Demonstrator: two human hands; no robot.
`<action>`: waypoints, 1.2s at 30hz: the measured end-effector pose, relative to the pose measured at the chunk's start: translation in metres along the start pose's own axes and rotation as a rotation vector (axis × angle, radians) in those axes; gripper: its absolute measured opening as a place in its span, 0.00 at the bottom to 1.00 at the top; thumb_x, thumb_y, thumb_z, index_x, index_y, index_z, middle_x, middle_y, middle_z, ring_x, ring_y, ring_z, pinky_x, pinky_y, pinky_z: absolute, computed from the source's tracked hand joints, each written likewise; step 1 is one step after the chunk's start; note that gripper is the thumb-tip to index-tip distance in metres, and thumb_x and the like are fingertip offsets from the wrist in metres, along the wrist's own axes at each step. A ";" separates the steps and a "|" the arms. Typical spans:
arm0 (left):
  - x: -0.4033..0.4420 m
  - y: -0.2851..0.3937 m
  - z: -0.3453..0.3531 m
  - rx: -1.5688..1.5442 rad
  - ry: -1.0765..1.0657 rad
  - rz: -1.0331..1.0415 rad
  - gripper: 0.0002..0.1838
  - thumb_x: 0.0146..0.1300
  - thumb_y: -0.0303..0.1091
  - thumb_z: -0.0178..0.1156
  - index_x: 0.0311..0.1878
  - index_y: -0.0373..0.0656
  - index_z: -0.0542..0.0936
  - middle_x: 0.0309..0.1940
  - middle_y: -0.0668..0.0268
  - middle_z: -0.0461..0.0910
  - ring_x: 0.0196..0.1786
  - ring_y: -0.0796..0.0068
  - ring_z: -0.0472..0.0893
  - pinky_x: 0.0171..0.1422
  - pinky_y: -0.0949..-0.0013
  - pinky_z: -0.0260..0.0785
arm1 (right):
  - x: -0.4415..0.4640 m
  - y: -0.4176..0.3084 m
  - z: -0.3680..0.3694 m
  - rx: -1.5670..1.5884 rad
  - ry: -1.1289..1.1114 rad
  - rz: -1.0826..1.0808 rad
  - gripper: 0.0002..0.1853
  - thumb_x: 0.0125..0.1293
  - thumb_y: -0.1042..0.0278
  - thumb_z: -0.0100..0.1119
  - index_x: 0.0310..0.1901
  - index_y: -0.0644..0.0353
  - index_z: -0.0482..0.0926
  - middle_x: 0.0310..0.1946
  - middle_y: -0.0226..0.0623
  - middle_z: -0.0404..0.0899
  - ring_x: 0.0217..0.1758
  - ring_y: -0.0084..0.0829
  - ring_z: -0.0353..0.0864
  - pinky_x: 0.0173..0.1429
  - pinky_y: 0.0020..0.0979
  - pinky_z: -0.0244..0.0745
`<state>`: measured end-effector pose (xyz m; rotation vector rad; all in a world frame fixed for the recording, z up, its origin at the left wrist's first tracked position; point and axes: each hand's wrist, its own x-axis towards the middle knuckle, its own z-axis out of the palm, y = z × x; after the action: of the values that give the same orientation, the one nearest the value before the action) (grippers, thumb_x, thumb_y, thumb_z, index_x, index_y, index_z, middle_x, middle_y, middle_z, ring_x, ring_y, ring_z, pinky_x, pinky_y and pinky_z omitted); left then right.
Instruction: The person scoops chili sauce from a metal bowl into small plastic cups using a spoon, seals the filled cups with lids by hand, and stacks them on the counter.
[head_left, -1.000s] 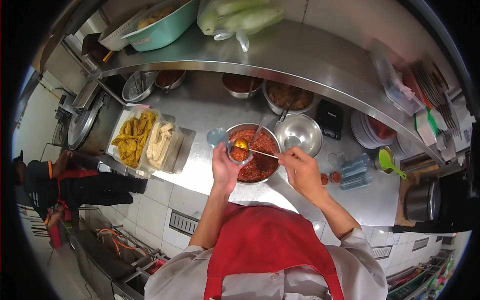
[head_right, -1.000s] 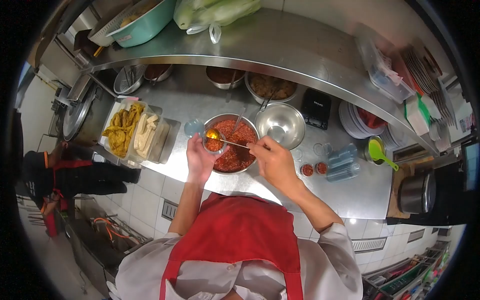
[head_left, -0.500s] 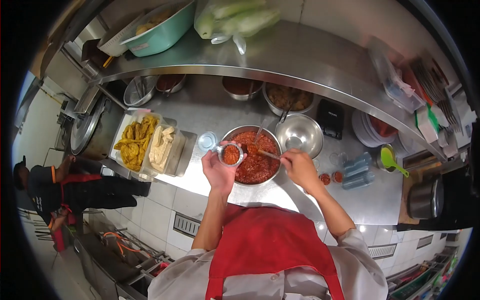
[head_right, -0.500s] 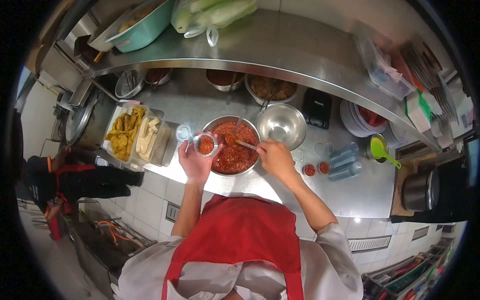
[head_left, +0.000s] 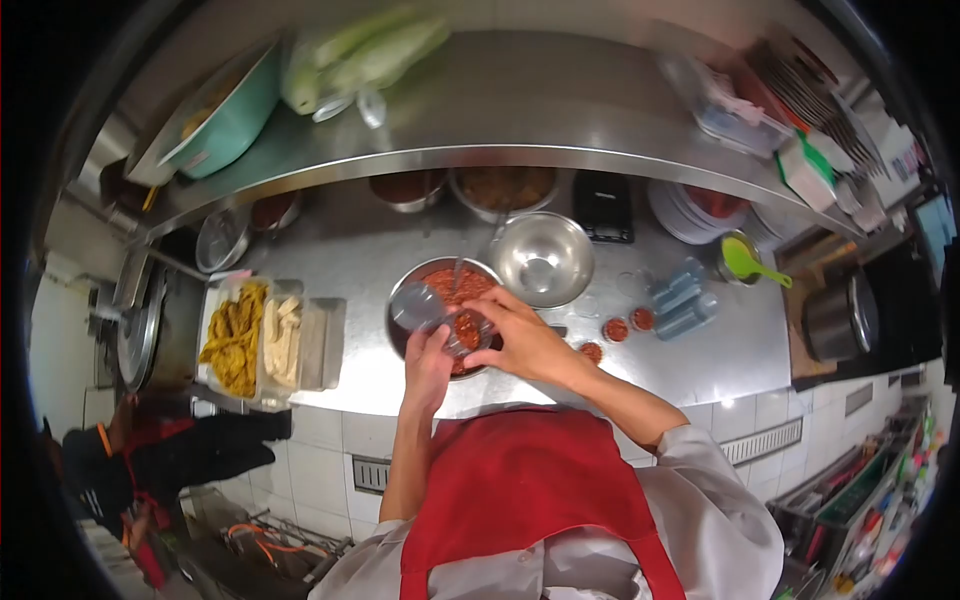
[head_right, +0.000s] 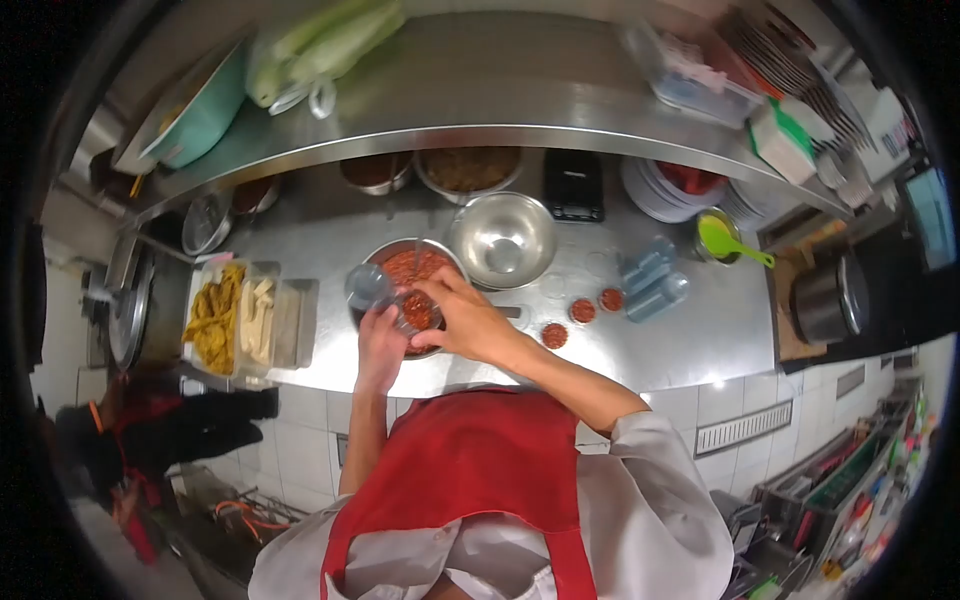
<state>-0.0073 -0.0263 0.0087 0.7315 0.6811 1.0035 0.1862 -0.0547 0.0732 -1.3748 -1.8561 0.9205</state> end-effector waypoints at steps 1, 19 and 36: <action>0.002 -0.003 0.002 0.024 0.007 -0.004 0.21 0.77 0.31 0.53 0.69 0.33 0.71 0.65 0.55 0.76 0.69 0.61 0.77 0.73 0.55 0.72 | -0.003 -0.003 -0.004 0.048 -0.028 0.050 0.40 0.54 0.60 0.82 0.70 0.55 0.75 0.58 0.45 0.73 0.65 0.49 0.77 0.67 0.44 0.74; 0.013 0.008 -0.008 -0.138 0.008 0.001 0.14 0.74 0.39 0.56 0.57 0.43 0.77 0.60 0.54 0.81 0.61 0.59 0.84 0.65 0.50 0.79 | 0.032 0.233 -0.209 -0.259 0.378 0.473 0.33 0.51 0.61 0.82 0.59 0.60 0.82 0.68 0.54 0.76 0.63 0.50 0.80 0.67 0.43 0.76; -0.033 0.076 -0.088 -0.230 0.406 0.249 0.23 0.75 0.49 0.53 0.63 0.44 0.79 0.60 0.58 0.80 0.59 0.57 0.82 0.51 0.56 0.79 | 0.089 0.076 -0.037 -0.439 -0.256 -0.388 0.24 0.61 0.72 0.69 0.60 0.53 0.84 0.65 0.41 0.78 0.70 0.38 0.71 0.73 0.45 0.64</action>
<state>-0.1266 -0.0100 0.0239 0.4176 0.8187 1.4558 0.2340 0.0528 0.0381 -1.1002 -2.5197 0.5252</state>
